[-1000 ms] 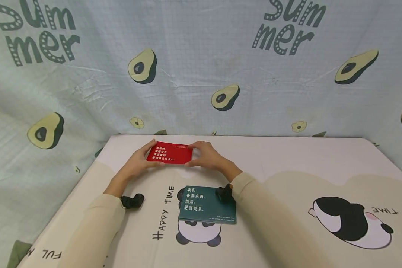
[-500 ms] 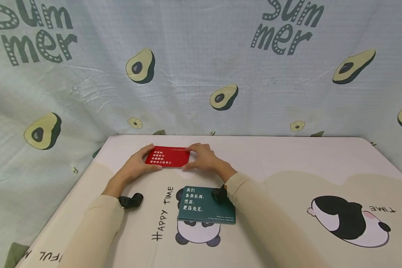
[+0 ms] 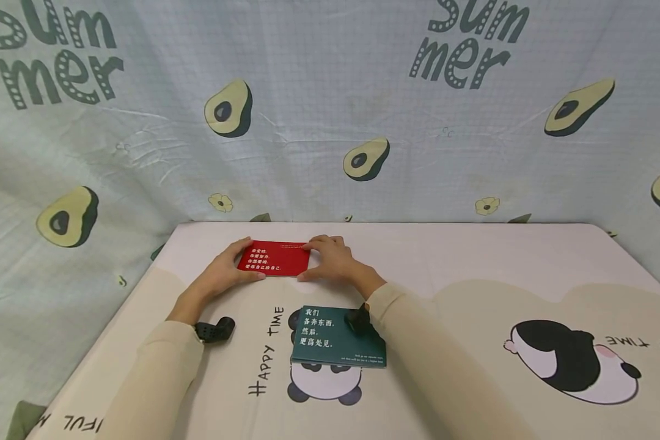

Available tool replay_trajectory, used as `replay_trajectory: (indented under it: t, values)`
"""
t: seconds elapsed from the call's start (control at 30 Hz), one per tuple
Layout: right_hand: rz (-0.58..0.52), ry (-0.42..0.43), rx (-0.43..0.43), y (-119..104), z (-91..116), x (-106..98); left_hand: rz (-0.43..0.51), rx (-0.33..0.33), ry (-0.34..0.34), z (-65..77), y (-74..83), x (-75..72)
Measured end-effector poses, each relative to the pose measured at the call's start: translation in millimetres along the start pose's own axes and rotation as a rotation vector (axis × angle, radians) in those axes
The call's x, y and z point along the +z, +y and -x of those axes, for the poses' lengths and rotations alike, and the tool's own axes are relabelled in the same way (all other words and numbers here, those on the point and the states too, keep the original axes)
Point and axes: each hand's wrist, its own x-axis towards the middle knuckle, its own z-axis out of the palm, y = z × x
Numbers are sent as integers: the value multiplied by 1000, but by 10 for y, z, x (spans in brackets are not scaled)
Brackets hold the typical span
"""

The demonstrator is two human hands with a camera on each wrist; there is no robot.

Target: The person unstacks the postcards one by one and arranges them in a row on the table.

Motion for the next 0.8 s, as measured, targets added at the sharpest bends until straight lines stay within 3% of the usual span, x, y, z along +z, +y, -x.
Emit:
replay_trajectory:
  t: [0.8]
  values:
    - [70,-22,-4,-48,13,-23,23,-7,-40,-2,30,-2]
